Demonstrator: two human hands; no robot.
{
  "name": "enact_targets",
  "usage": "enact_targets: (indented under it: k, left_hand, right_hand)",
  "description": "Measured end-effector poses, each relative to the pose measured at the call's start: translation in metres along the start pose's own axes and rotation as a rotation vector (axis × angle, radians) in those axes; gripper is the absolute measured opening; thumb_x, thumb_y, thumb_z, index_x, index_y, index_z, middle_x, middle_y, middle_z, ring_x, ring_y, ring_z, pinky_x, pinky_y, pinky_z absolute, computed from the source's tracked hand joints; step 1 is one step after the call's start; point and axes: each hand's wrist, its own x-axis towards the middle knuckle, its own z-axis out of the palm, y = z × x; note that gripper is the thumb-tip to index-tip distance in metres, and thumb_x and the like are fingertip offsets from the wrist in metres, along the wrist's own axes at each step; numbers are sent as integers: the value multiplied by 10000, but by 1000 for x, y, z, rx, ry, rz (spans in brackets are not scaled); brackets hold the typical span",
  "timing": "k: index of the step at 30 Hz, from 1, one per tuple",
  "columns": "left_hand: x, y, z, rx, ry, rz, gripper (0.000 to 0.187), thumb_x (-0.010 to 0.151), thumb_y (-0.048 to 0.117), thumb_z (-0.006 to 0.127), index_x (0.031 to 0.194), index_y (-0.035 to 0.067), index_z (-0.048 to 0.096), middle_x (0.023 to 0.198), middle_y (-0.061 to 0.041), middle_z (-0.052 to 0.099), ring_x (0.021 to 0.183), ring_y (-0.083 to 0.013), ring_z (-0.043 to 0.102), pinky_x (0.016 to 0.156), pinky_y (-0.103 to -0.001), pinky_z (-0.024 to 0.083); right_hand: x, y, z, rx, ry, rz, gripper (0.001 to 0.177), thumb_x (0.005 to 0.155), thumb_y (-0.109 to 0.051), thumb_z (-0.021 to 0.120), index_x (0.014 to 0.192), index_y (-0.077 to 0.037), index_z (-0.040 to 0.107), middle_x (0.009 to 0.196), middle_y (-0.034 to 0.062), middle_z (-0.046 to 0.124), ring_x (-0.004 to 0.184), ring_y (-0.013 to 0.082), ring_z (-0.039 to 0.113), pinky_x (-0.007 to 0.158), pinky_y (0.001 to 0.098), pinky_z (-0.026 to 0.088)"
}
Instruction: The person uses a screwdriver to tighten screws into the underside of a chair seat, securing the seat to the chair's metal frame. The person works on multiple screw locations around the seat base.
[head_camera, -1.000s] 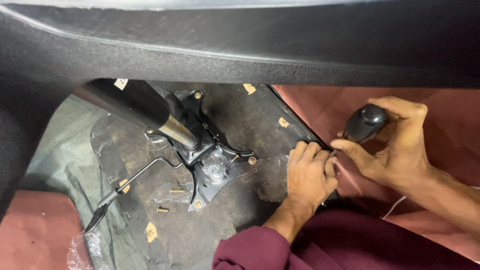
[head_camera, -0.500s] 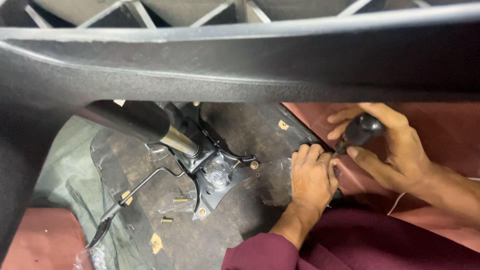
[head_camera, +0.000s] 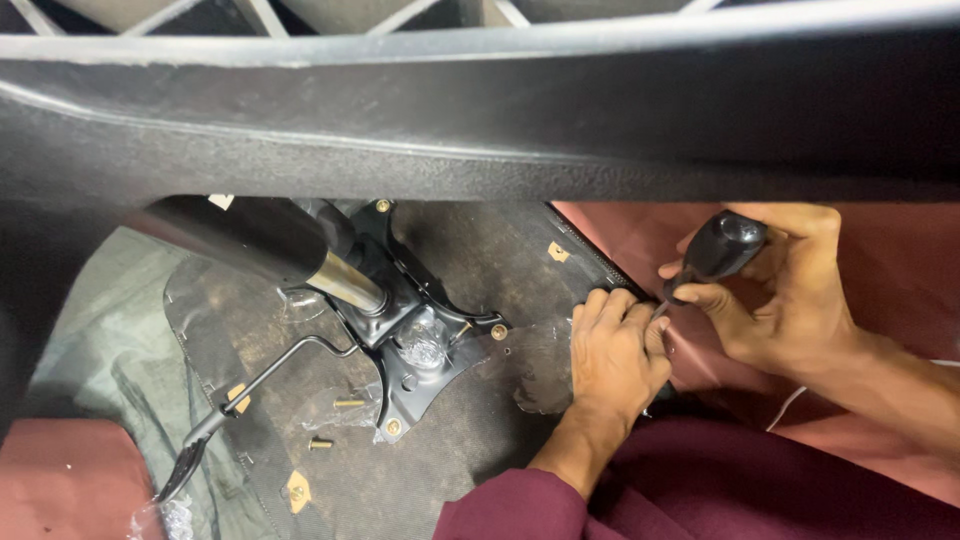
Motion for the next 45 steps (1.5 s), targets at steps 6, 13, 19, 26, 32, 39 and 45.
enact_targets:
  k: [6, 13, 19, 26, 32, 39, 45]
  left_hand:
    - [0, 0, 1, 5, 32, 6, 148, 895, 197, 689, 936, 64, 741, 948, -75, 635, 971, -300, 576, 848, -446, 436]
    - [1, 2, -1, 13, 27, 6, 168, 931, 227, 685, 927, 69, 741, 936, -77, 638, 959, -302, 581, 846, -450, 437]
    - [2, 4, -2, 26, 36, 31, 179, 942, 223, 675, 971, 58, 739, 978, -85, 653, 984, -305, 583, 864, -450, 438]
    - [2, 6, -4, -8, 14, 35, 150, 943, 168, 678, 1013, 48, 736, 990, -84, 653, 978, -297, 582, 867, -443, 436]
    - [4, 6, -6, -11, 2, 29, 120, 923, 156, 693, 946, 41, 716, 978, -84, 651, 979, -301, 585, 866, -444, 435]
    - [5, 3, -8, -30, -7, 32, 122, 907, 140, 689, 970, 43, 726, 972, -86, 640, 974, -303, 581, 855, -446, 434]
    - [5, 0, -6, -28, -1, 17, 131, 914, 161, 695, 958, 41, 724, 951, -96, 628, 963, -315, 576, 853, -456, 436]
  right_hand:
    - [0, -2, -1, -58, 18, 69, 629, 840, -92, 795, 1327, 73, 433, 916, 118, 665, 793, 187, 753, 720, 299, 686]
    - [-9, -1, 4, -250, 95, 27, 723, 896, -182, 828, 1316, 57, 290, 1080, 167, 597, 853, 189, 731, 708, 247, 632]
    - [-14, -2, 7, -417, 160, 65, 777, 803, -131, 886, 1251, 48, 277, 1033, 170, 541, 768, 180, 630, 606, 248, 503]
    - [-1, -4, 6, -294, 58, 210, 597, 806, -23, 861, 1189, 15, 405, 922, 133, 628, 742, 181, 674, 623, 289, 540]
    - [14, -13, -2, 8, -86, 61, 590, 858, 19, 676, 1291, 19, 276, 1094, 226, 632, 1010, 250, 676, 886, 372, 596]
    - [20, -18, -6, 152, -58, 236, 589, 972, -150, 690, 1367, -37, 267, 1097, 109, 706, 956, 141, 749, 785, 270, 661]
    - [19, -18, -6, 8, -96, 295, 390, 899, -95, 723, 1200, 6, 497, 1028, 111, 744, 889, 171, 749, 716, 277, 624]
